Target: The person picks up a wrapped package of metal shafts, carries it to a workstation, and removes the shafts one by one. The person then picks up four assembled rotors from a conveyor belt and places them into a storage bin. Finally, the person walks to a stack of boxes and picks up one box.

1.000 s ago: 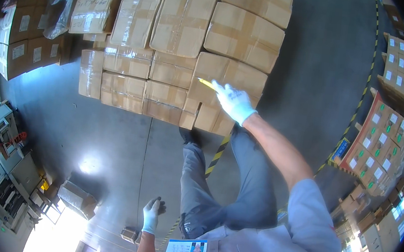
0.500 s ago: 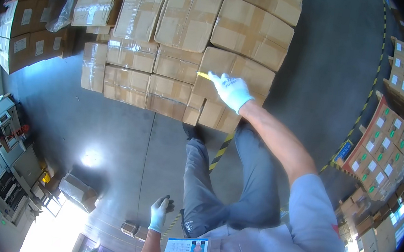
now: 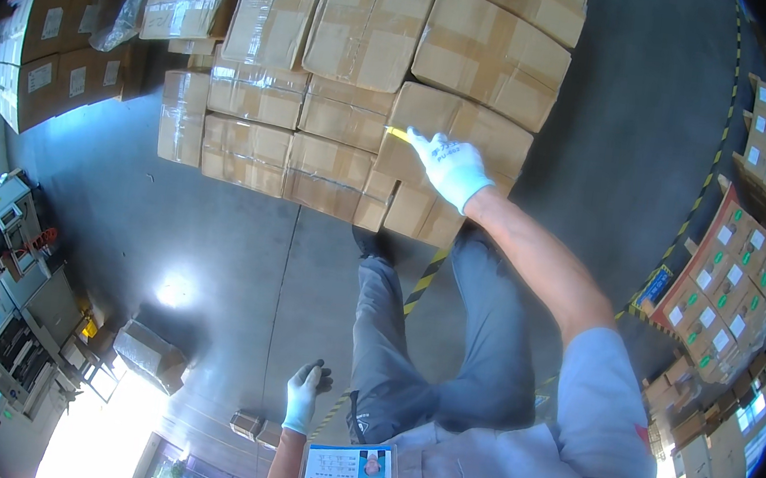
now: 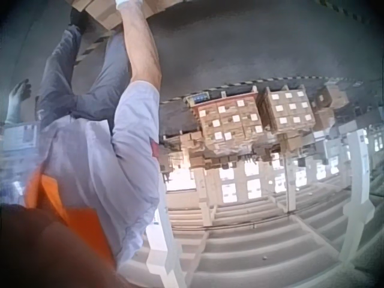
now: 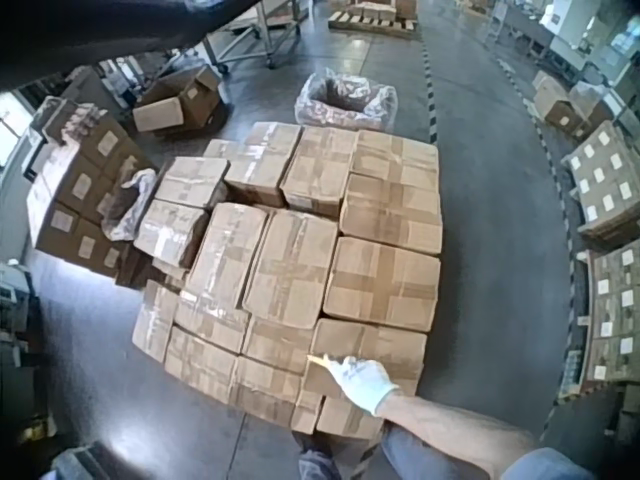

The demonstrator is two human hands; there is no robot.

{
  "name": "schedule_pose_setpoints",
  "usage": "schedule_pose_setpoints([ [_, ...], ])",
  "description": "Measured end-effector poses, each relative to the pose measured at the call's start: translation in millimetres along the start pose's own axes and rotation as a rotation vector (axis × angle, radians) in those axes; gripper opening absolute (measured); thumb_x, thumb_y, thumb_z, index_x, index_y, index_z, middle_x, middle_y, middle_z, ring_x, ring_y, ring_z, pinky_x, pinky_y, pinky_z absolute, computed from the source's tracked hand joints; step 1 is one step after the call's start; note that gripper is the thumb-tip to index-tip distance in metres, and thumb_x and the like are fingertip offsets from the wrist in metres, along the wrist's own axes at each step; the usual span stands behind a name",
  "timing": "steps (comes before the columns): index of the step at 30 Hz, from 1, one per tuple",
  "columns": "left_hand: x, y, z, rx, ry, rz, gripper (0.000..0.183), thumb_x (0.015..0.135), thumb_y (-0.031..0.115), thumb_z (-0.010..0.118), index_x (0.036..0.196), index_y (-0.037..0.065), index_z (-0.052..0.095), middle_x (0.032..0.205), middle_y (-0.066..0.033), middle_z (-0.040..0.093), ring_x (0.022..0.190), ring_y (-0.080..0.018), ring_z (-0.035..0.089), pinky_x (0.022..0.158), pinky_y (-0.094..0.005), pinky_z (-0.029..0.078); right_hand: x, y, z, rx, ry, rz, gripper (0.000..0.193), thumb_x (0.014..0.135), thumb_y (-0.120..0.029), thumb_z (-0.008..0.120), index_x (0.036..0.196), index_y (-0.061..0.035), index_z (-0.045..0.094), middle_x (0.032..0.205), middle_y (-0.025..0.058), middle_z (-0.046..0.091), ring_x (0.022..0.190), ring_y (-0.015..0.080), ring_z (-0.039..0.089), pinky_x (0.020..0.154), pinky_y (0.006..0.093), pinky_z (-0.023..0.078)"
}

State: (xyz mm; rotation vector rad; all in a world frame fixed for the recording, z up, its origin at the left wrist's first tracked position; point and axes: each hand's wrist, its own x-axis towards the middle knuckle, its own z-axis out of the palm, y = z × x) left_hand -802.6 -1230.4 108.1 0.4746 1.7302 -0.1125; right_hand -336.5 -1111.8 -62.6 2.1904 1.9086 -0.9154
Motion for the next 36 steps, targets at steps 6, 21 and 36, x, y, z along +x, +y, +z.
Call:
schedule_pose_setpoints([
  [6, 10, -19, -14, -0.032, -0.002, 0.012, 0.035, 0.096, 0.025, 0.064, 0.119, -0.001, 0.062, 0.096, -0.0113, 0.07, 0.076, -0.0168, 0.069, 0.067, -0.0291, 0.057, -29, 26, 2, -0.017, -0.067, 0.03, 0.052, 0.093, -0.004, 0.045, 0.144, -0.0106, 0.04, 0.096, 0.0189, 0.064, 0.08, 0.0307, 0.069, 0.066, 0.0406, 0.055],
  [21, 29, -6, 8, 0.008, -0.076, 0.01, 0.037, 0.097, 0.024, 0.062, 0.12, -0.004, 0.061, 0.095, -0.0112, 0.069, 0.075, -0.0161, 0.067, 0.067, -0.0291, 0.056, -153, 168, -16, -0.143, -0.016, 0.313, 0.05, 0.098, -0.031, 0.048, 0.147, -0.0253, 0.039, 0.094, 0.0117, 0.063, 0.077, 0.0326, 0.065, 0.069, 0.0458, 0.052],
  [36, -5, -55, 29, -0.078, 0.07, -0.063, 0.04, 0.096, 0.025, 0.061, 0.121, -0.006, 0.06, 0.097, -0.0135, 0.069, 0.075, -0.0177, 0.067, 0.068, -0.0303, 0.057, 92, 129, -77, -0.065, 0.2, 0.093, 0.038, 0.099, -0.025, 0.047, 0.136, -0.0215, 0.048, 0.095, 0.0115, 0.067, 0.082, 0.0278, 0.068, 0.066, 0.0432, 0.054],
])
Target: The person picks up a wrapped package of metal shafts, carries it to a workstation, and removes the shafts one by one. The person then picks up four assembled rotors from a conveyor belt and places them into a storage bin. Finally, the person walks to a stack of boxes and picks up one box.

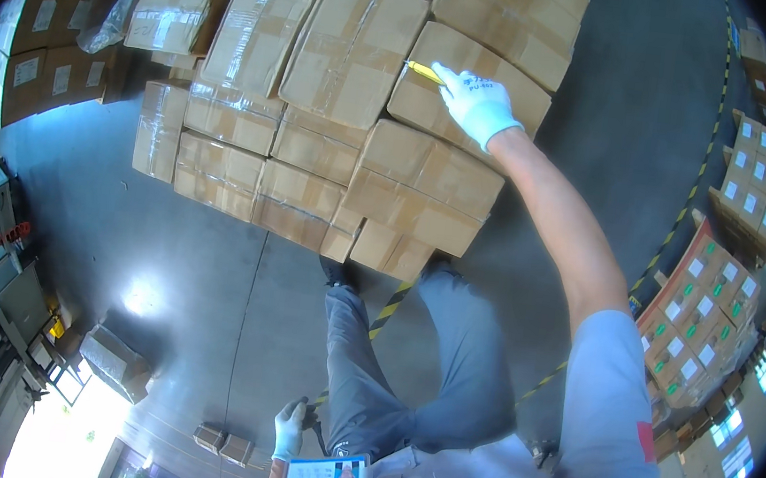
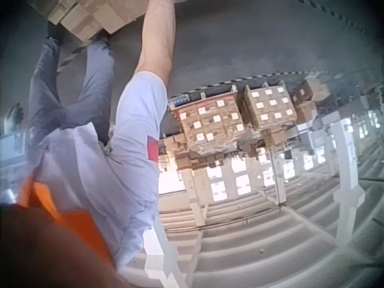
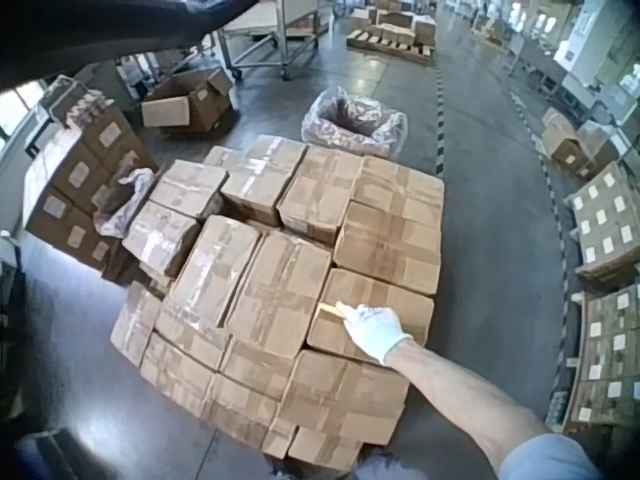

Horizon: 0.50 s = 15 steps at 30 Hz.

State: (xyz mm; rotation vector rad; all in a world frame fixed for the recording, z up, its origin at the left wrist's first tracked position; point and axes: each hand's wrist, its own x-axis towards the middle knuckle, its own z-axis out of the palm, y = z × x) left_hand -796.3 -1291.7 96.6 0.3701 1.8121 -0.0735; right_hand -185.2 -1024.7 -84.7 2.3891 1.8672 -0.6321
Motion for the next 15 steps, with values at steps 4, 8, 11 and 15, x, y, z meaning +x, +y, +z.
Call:
schedule_pose_setpoints([
  [4, 7, -3, 8, -0.004, -0.018, -0.017, 0.042, 0.096, 0.026, 0.061, 0.122, -0.007, 0.059, 0.096, -0.0131, 0.07, 0.078, -0.0177, 0.068, 0.069, -0.0305, 0.057, 6, -4, -2, -0.046, -0.029, -0.021, 0.039, 0.098, -0.016, 0.045, 0.137, -0.0189, 0.048, 0.097, 0.013, 0.068, 0.084, 0.0279, 0.069, 0.067, 0.0443, 0.055],
  [8, 1, 19, 28, -0.013, -0.043, 0.076, 0.035, 0.097, 0.024, 0.062, 0.12, -0.003, 0.06, 0.095, -0.0124, 0.07, 0.073, -0.0161, 0.068, 0.067, -0.0292, 0.057, -3, 10, -6, -0.103, -0.039, -0.059, 0.045, 0.096, -0.007, 0.043, 0.139, -0.0163, 0.047, 0.098, 0.0146, 0.068, 0.086, 0.0289, 0.07, 0.069, 0.0441, 0.055],
  [11, -1, 19, 24, -0.02, -0.025, 0.08, 0.035, 0.097, 0.024, 0.062, 0.119, -0.002, 0.061, 0.095, -0.0122, 0.07, 0.073, -0.0163, 0.068, 0.067, -0.0296, 0.057, -16, 18, -13, -0.135, -0.116, -0.04, 0.046, 0.095, -0.007, 0.043, 0.14, -0.0164, 0.046, 0.099, 0.015, 0.068, 0.086, 0.0295, 0.069, 0.07, 0.0434, 0.055],
  [15, 3, 12, 23, -0.018, -0.028, 0.046, 0.034, 0.096, 0.024, 0.063, 0.119, -0.002, 0.061, 0.094, -0.012, 0.071, 0.073, -0.0167, 0.068, 0.066, -0.03, 0.057, -36, 43, -7, -0.142, -0.083, -0.083, 0.045, 0.094, -0.013, 0.05, 0.14, -0.0163, 0.046, 0.097, 0.0131, 0.068, 0.085, 0.0281, 0.069, 0.071, 0.043, 0.054],
])
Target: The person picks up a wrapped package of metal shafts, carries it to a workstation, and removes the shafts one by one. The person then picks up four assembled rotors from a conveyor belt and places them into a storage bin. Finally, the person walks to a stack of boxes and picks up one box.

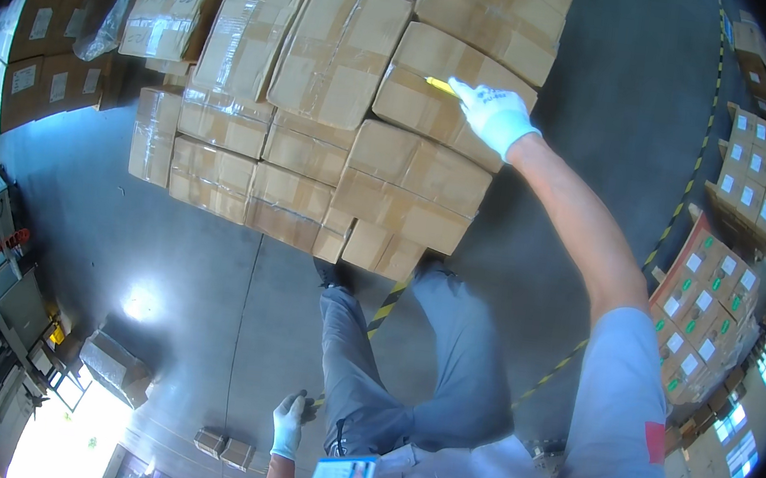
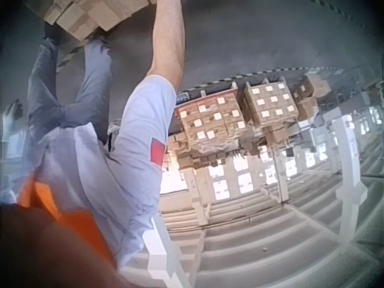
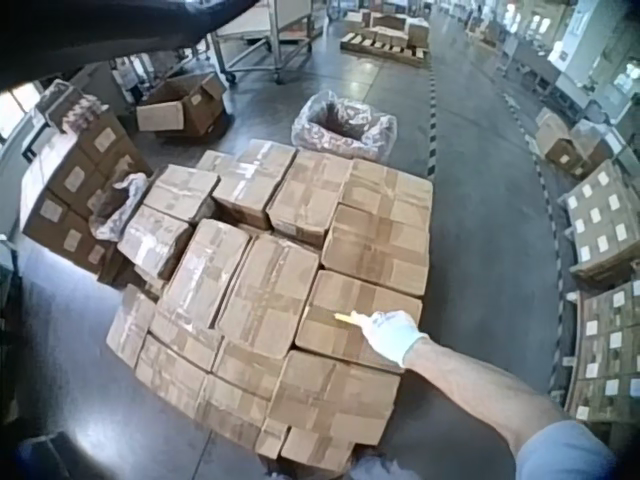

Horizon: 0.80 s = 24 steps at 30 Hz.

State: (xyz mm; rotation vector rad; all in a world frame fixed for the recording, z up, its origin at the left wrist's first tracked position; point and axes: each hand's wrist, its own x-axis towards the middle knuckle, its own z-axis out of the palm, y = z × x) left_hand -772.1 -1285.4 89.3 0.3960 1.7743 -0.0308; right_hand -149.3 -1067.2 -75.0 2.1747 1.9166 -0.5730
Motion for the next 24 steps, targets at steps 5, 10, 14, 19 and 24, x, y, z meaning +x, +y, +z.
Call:
schedule_pose_setpoints([
  [5, 7, -2, -3, 0.064, -0.037, -0.036, 0.039, 0.097, 0.026, 0.06, 0.122, -0.004, 0.059, 0.099, -0.0113, 0.07, 0.075, -0.0149, 0.068, 0.066, -0.0269, 0.054, -92, 64, 17, -0.061, -0.036, 0.061, 0.045, 0.096, -0.023, 0.053, 0.141, -0.0205, 0.045, 0.092, 0.0092, 0.065, 0.081, 0.0272, 0.066, 0.069, 0.0429, 0.052],
  [10, 6, 24, 7, 0.068, -0.076, -0.048, 0.038, 0.097, 0.024, 0.059, 0.122, -0.005, 0.059, 0.098, -0.0116, 0.069, 0.075, -0.0156, 0.067, 0.066, -0.0278, 0.055, -196, 136, 49, -0.239, -0.277, 0.165, 0.044, 0.093, -0.016, 0.051, 0.138, -0.0194, 0.051, 0.09, 0.0099, 0.068, 0.083, 0.0267, 0.068, 0.07, 0.0424, 0.053],
  [14, 21, 26, -7, 0.06, -0.096, 0.04, 0.033, 0.097, 0.023, 0.062, 0.118, -0.002, 0.061, 0.093, -0.0115, 0.071, 0.072, -0.0169, 0.068, 0.065, -0.0303, 0.057, -214, 119, 34, -0.117, -0.34, 0.385, 0.043, 0.097, -0.025, 0.048, 0.139, -0.0209, 0.049, 0.104, 0.0107, 0.069, 0.093, 0.0287, 0.068, 0.079, 0.0438, 0.052],
  [19, 33, 47, -11, 0.043, -0.143, 0.073, 0.034, 0.097, 0.023, 0.062, 0.12, -0.001, 0.061, 0.094, -0.0117, 0.07, 0.072, -0.0169, 0.068, 0.064, -0.0303, 0.057, -179, 68, -10, 0.21, -0.17, 0.529, 0.045, 0.096, -0.04, 0.051, 0.137, -0.0219, 0.049, 0.113, 0.0127, 0.068, 0.103, 0.0333, 0.065, 0.089, 0.0453, 0.05],
  [24, 50, 59, -26, 0.001, -0.106, 0.165, 0.048, 0.096, 0.021, 0.062, 0.137, 0.001, 0.048, 0.1, -0.0127, 0.068, 0.072, -0.0167, 0.067, 0.065, -0.0301, 0.057, -138, -4, -19, 0.646, 0.028, 0.374, 0.038, 0.091, -0.033, 0.064, 0.122, -0.0109, 0.062, 0.111, 0.0151, 0.068, 0.101, 0.0333, 0.065, 0.087, 0.0414, 0.051],
])
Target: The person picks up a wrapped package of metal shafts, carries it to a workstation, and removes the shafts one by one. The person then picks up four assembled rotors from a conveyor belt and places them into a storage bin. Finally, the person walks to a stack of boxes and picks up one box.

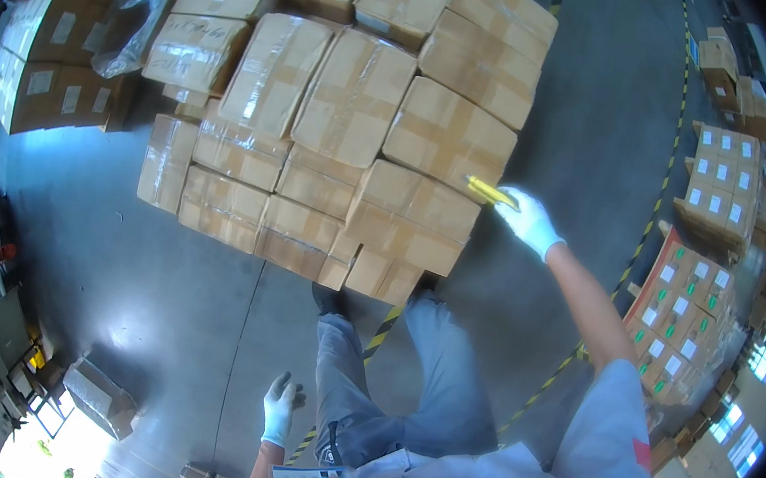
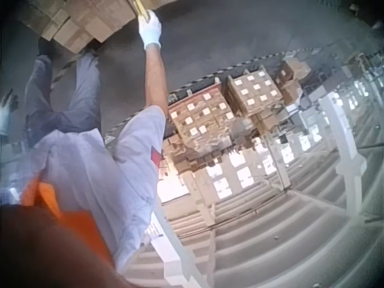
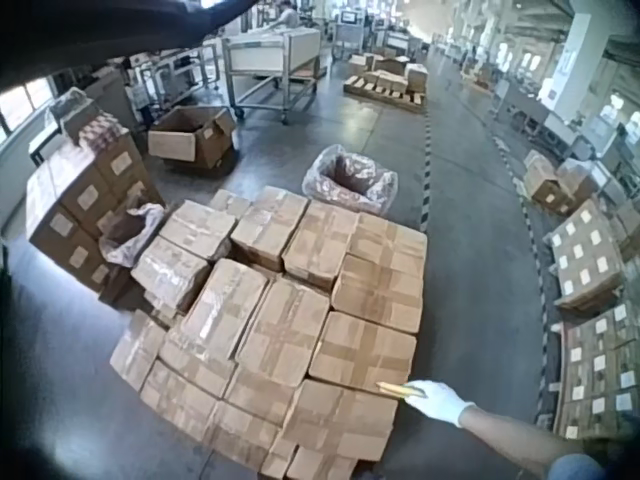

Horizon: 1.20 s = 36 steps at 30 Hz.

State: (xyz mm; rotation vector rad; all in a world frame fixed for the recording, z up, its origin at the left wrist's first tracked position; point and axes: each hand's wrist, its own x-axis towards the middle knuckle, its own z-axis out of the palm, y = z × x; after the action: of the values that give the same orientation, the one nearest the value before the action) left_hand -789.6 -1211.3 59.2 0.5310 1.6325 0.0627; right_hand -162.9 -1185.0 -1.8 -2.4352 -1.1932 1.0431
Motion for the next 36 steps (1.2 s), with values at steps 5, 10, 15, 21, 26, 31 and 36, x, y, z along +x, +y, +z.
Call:
schedule_pose_setpoints([
  [5, 20, 8, -9, 0.029, 0.043, 0.026, 0.06, 0.095, 0.02, 0.062, 0.146, 0.002, 0.036, 0.106, -0.0138, 0.065, 0.074, -0.0161, 0.065, 0.067, -0.0298, 0.056, 19, -41, 67, 0.285, -0.009, -0.013, 0.036, 0.089, -0.024, 0.07, 0.12, -0.0056, 0.064, 0.097, 0.0095, 0.066, 0.08, 0.0198, 0.062, 0.076, 0.0331, 0.051],
  [10, 46, 22, -17, 0.057, 0.06, 0.004, 0.064, 0.094, 0.02, 0.064, 0.148, 0.002, 0.034, 0.108, -0.0132, 0.064, 0.076, -0.0159, 0.064, 0.068, -0.0285, 0.055, 76, -83, 97, 0.514, -0.008, 0.044, 0.036, 0.09, -0.019, 0.07, 0.12, -0.0007, 0.064, 0.092, 0.004, 0.067, 0.081, 0.0096, 0.059, 0.074, 0.0261, 0.05],
  [15, 99, 73, 13, 0.188, -0.083, 0.1, 0.069, 0.093, 0.022, 0.066, 0.15, 0.002, 0.032, 0.112, -0.0115, 0.061, 0.082, -0.0143, 0.062, 0.072, -0.027, 0.052, 140, -111, 100, 0.663, 0.099, 0.014, 0.037, 0.089, -0.014, 0.068, 0.123, -0.0003, 0.063, 0.097, 0.002, 0.067, 0.079, 0.0065, 0.057, 0.071, 0.0242, 0.048],
  [21, 175, 152, 129, 0.385, -0.28, 0.431, 0.074, 0.09, 0.024, 0.071, 0.149, 0.001, 0.032, 0.124, -0.0171, 0.059, 0.104, -0.0197, 0.059, 0.085, -0.0301, 0.051, 133, -57, 104, -0.089, 0.56, -0.173, 0.049, 0.09, -0.02, 0.068, 0.134, -0.0051, 0.052, 0.124, 0.0144, 0.059, 0.104, 0.0221, 0.061, 0.09, 0.0355, 0.05],
  [26, 235, 178, 215, 0.317, -0.263, 0.514, 0.082, 0.089, 0.036, 0.072, 0.15, -0.001, 0.03, 0.143, -0.0228, 0.045, 0.129, -0.0289, 0.047, 0.105, -0.036, 0.04, 27, 48, 141, 0.774, 0.578, 0.383, 0.05, 0.094, -0.027, 0.065, 0.136, -0.0038, 0.05, 0.135, 0.0105, 0.052, 0.118, 0.0207, 0.055, 0.097, 0.032, 0.046],
  [31, 252, 195, 282, 0.34, -0.191, 0.527, 0.081, 0.095, 0.046, 0.06, 0.151, -0.001, 0.026, 0.152, -0.0229, 0.034, 0.136, -0.0266, 0.04, 0.109, -0.0318, 0.033, -14, 95, 188, 1.335, 0.147, 0.804, 0.082, 0.093, -0.068, 0.044, 0.153, -0.0145, 0.028, 0.159, 0.0104, 0.025, 0.141, 0.0317, 0.03, 0.108, 0.0595, 0.03],
  [36, 278, 176, 303, 0.604, 0.173, 0.568, 0.077, 0.094, 0.058, 0.051, 0.139, -0.004, 0.047, 0.128, -0.0287, 0.058, 0.121, -0.0323, 0.056, 0.103, -0.0353, 0.04, 9, 87, 253, 1.71, 0.193, 0.707, 0.07, 0.096, -0.063, 0.044, 0.14, -0.009, 0.048, 0.138, 0.0093, 0.054, 0.125, 0.0237, 0.051, 0.105, 0.0397, 0.041],
])
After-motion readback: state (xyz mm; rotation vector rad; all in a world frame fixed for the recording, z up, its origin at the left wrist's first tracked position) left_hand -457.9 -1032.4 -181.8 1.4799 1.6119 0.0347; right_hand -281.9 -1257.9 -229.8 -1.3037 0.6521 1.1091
